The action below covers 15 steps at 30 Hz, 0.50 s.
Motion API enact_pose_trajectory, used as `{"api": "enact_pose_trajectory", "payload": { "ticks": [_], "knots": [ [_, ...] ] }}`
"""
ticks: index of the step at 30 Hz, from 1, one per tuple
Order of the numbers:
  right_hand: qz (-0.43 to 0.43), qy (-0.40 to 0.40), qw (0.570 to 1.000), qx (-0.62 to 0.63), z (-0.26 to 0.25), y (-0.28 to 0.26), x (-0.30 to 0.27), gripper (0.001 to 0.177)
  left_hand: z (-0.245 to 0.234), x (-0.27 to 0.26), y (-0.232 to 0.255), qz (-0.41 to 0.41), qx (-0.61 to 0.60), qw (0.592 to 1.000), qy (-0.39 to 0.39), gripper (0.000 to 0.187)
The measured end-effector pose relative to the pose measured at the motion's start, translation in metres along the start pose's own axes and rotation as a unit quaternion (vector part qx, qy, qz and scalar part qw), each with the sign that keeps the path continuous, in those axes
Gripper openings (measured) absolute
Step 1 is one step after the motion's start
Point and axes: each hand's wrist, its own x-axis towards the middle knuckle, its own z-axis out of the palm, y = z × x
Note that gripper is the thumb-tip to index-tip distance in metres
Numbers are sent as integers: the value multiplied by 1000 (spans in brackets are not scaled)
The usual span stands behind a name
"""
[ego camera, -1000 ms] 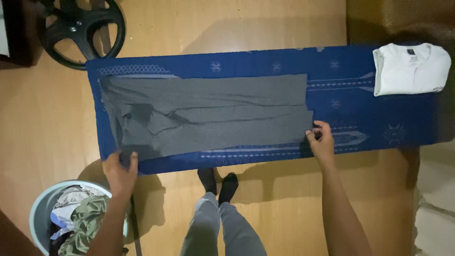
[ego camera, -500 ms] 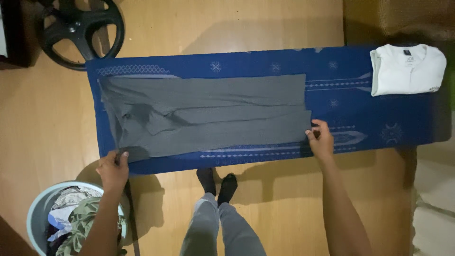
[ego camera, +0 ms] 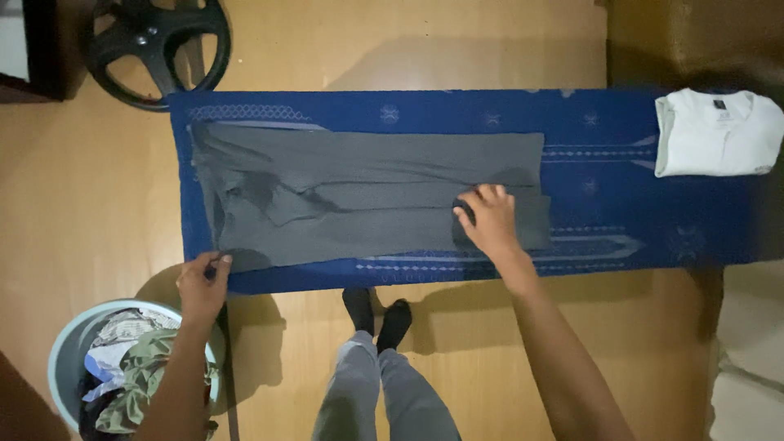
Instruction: Fold a grey t-shirt on a flat surface.
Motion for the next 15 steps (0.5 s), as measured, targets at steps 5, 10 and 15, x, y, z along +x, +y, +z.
{"api": "enact_pose_trajectory", "payload": {
  "ticks": [5,10,15],
  "knots": [
    [-26,-46,998,-31,23,-24,13,23,-3,0,-5,19,29,999,3,32],
    [-40,-87,995,-41,32,-77,44,28,-8,-4,13,-8,-12,1000,9,37],
    [-75,-95,992,41,54,-152,78,35,-13,-3,13,-13,-47,999,-10,43]
  ]
}}
